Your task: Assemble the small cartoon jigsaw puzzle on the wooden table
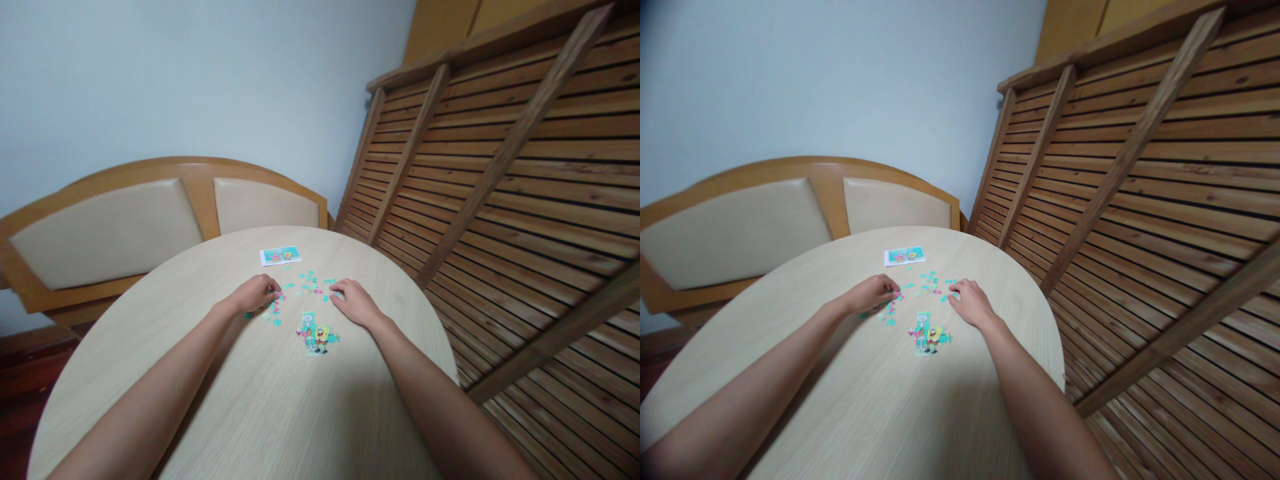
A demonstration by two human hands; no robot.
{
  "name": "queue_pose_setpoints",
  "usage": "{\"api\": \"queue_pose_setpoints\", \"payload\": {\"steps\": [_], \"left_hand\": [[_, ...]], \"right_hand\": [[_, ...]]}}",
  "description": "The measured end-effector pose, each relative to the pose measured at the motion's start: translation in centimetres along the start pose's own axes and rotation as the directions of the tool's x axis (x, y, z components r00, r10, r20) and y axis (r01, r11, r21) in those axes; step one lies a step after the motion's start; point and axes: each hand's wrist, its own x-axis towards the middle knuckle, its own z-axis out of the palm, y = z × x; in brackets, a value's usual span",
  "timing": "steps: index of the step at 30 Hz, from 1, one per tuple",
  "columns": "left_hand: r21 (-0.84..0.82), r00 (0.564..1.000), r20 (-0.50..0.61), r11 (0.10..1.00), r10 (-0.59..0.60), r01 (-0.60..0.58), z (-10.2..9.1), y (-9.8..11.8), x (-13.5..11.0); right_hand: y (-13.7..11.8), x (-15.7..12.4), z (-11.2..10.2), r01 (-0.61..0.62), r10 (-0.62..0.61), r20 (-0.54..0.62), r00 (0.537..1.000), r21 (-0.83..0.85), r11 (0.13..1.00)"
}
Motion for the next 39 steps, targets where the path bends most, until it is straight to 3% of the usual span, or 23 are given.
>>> {"api": "queue_pose_setpoints", "payload": {"steps": [8, 16, 24, 30, 39], "left_hand": [[-0.091, 0.996, 0.008, 0.992, -0.086, 0.087, -0.3, 1.2, -0.3], [-0.244, 0.995, -0.028, 0.965, -0.100, 0.090, -1.1, 0.6, -0.4], [-0.170, 0.965, -0.047, 0.954, -0.259, 0.247, -3.7, -2.1, -1.3], [-0.201, 0.968, 0.036, 0.948, -0.247, 0.249, -3.5, -3.7, -1.7], [0.043, 0.938, -0.050, 0.938, -0.343, 0.345, -3.4, -3.6, -1.6]], "right_hand": [[-0.1, -0.1, 0.0, -0.002, 0.002, 0.000, 1.000, -0.001, 1.000], [0.0, -0.1, 0.0, -0.003, 0.003, -0.001, 1.000, -0.003, 1.000], [-0.2, 0.0, 0.0, -0.003, 0.003, -0.004, 1.000, 0.005, 1.000], [0.0, 0.0, 0.1, -0.002, 0.002, -0.009, 1.000, 0.010, 1.000], [0.0, 0.0, 0.1, 0.006, -0.005, -0.018, 1.000, 0.006, 1.000]]}}
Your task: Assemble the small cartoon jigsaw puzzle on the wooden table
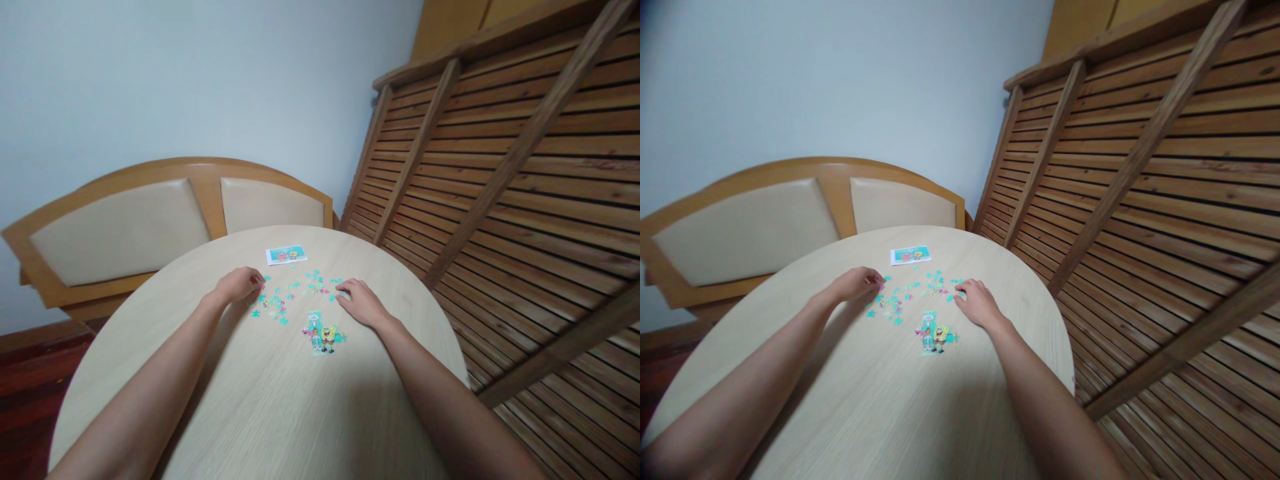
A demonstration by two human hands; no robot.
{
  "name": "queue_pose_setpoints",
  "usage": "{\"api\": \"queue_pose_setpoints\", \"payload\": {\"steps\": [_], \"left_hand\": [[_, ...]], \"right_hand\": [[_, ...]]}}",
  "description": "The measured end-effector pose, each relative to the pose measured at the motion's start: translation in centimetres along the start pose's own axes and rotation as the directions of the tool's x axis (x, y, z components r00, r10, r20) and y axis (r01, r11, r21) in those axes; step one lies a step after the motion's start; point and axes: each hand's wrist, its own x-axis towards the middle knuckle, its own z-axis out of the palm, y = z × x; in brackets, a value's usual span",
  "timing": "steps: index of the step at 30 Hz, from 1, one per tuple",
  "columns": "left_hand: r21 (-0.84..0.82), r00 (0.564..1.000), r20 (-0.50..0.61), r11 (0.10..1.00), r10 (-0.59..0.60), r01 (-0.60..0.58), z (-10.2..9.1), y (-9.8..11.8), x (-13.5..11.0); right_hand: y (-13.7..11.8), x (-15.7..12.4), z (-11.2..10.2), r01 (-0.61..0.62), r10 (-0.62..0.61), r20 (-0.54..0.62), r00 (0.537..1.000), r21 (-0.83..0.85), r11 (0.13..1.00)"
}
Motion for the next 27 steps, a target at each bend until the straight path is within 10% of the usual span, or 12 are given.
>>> {"api": "queue_pose_setpoints", "payload": {"steps": [4, 12, 27], "left_hand": [[0.016, 0.999, -0.020, 0.999, 0.041, -0.041, -0.2, 1.1, -0.3], [-0.266, 0.892, 0.306, 0.930, 0.331, -0.254, 1.3, 4.0, -1.2], [-0.217, 0.904, 0.306, 0.947, 0.298, -0.239, 1.5, 4.3, -1.2]], "right_hand": [[-0.2, 0.0, 0.1, 0.000, 0.000, 0.006, 1.000, -0.006, 1.000], [-1.1, -0.1, 0.0, 0.053, -0.054, 0.018, 0.998, 0.029, 0.998], [0.3, 0.2, -0.3, 0.051, -0.052, 0.024, 0.998, 0.029, 0.998]]}}
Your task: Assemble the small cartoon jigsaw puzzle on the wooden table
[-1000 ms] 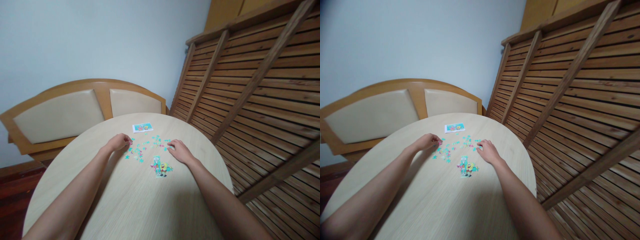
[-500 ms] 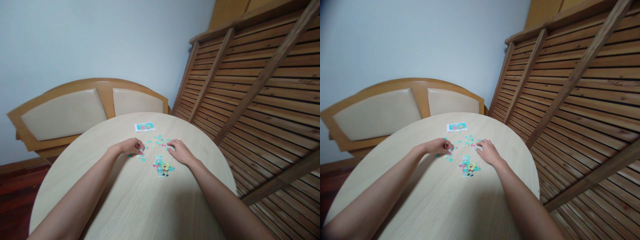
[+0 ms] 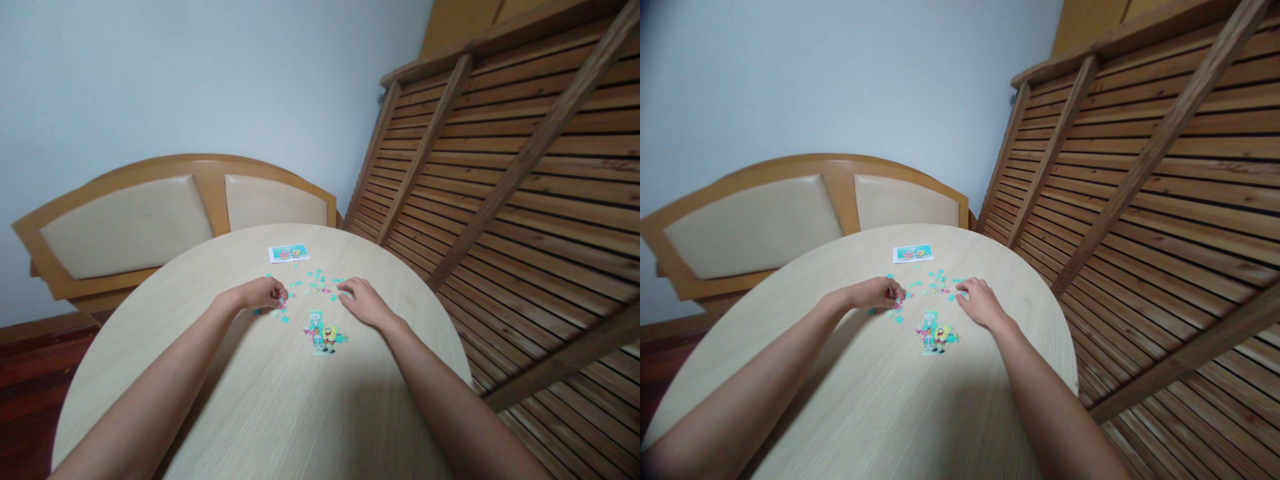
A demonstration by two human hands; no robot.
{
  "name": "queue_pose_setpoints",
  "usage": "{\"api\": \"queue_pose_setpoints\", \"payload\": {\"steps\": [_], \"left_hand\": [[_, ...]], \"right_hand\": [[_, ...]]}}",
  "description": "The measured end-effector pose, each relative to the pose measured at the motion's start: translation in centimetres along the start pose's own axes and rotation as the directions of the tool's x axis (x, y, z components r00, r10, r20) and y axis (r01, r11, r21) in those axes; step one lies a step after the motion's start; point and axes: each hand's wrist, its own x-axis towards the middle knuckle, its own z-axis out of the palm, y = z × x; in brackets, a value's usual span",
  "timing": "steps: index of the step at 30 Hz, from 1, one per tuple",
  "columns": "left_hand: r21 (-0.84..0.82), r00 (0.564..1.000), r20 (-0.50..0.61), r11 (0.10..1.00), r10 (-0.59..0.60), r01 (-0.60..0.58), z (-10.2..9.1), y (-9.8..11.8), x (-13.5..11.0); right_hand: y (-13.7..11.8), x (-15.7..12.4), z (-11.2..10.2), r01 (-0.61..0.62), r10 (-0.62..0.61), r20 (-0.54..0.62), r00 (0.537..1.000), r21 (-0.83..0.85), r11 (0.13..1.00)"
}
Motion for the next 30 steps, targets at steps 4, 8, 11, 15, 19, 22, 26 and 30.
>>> {"api": "queue_pose_setpoints", "payload": {"steps": [4, 8, 11, 15, 19, 22, 26, 30], "left_hand": [[0.012, 1.000, 0.007, 1.000, -0.016, 0.016, 0.1, -0.1, 0.1], [0.003, 1.000, 0.020, 1.000, -0.009, 0.009, 0.2, -0.2, 0.1], [-0.002, 0.999, 0.035, 1.000, -0.004, 0.004, 0.2, -0.2, 0.1], [-0.031, 1.000, -0.004, 0.999, -0.019, 0.019, 0.0, -0.1, 0.0], [-0.041, 1.000, 0.023, 0.999, -0.008, 0.009, 0.1, -0.4, 0.0], [-0.036, 1.000, 0.029, 0.999, 0.000, 0.001, 0.1, -0.5, 0.0], [-0.026, 0.999, -0.001, 0.998, 0.053, -0.053, -0.4, 0.5, -0.6], [-0.070, 0.979, -0.133, 0.984, 0.154, -0.164, -0.6, 2.7, -1.8]], "right_hand": [[0.0, 0.0, 0.2, 0.012, -0.012, -0.001, 1.000, 0.005, 1.000], [0.1, 0.0, 0.4, 0.025, -0.025, 0.003, 1.000, 0.007, 1.000], [0.2, 0.0, 0.5, 0.030, -0.030, -0.002, 1.000, 0.008, 1.000], [0.2, 0.0, 0.6, 0.036, -0.035, -0.007, 0.999, 0.015, 0.999], [0.0, -0.1, 0.6, 0.039, -0.038, -0.005, 0.999, 0.019, 0.999], [-0.2, 0.0, 0.6, 0.046, -0.046, -0.003, 0.999, 0.022, 0.999], [-1.1, -0.2, 0.1, 0.081, -0.082, 0.010, 0.997, 0.035, 0.996], [-2.7, -0.8, -0.6, 0.187, -0.197, 0.102, 0.975, 0.103, 0.977]]}}
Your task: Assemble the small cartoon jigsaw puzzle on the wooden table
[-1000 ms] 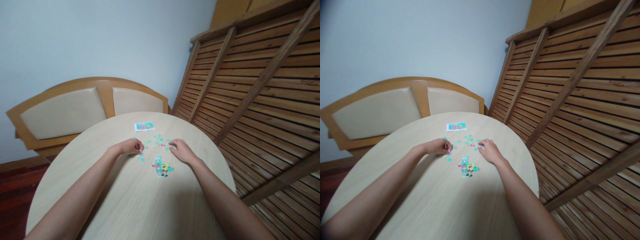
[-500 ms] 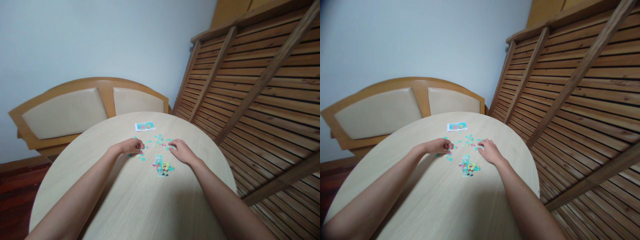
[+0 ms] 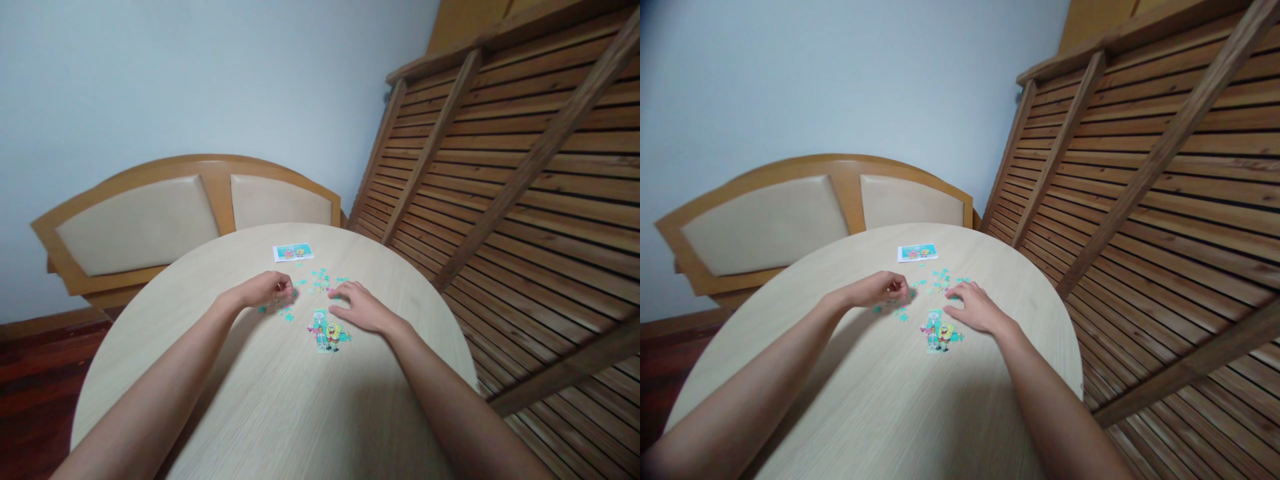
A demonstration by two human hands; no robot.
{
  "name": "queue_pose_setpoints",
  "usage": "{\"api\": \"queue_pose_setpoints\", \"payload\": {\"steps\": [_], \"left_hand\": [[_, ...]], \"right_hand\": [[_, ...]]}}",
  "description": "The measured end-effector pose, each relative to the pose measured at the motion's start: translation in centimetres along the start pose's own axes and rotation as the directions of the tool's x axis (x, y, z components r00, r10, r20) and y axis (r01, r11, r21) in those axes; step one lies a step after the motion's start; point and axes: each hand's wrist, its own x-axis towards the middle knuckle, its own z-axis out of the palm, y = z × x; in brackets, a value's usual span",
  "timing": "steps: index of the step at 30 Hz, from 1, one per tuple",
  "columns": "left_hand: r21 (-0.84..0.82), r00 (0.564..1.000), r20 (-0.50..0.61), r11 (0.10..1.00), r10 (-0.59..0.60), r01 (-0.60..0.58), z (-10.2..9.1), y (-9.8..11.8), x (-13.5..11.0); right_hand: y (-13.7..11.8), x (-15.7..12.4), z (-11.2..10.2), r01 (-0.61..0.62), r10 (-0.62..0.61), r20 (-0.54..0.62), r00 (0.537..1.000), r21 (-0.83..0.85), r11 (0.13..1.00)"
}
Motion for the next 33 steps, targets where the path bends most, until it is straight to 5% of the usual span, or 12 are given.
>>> {"api": "queue_pose_setpoints", "payload": {"steps": [5, 11, 16, 33], "left_hand": [[-0.177, 0.989, -0.139, 0.982, 0.044, -0.068, 2.6, 1.4, -1.0], [-0.404, 0.979, -0.204, 0.912, -0.016, -0.069, 5.8, 0.7, -1.6], [-0.542, 0.972, -0.229, 0.836, -0.055, -0.081, 6.6, 0.9, -1.5], [-0.624, 0.981, -0.180, 0.779, -0.067, -0.062, 8.0, 1.5, -1.2]], "right_hand": [[-1.6, -0.3, 0.1, 0.113, -0.121, 0.156, 0.980, 0.060, 0.992], [-2.5, -0.2, 0.4, 0.150, -0.159, 0.135, 0.978, 0.077, 0.986], [-3.4, -0.2, 0.8, 0.135, -0.141, 0.024, 0.990, 0.166, 0.977], [-3.3, -0.2, 1.2, 0.207, -0.222, 0.095, 0.970, 0.148, 0.967]]}}
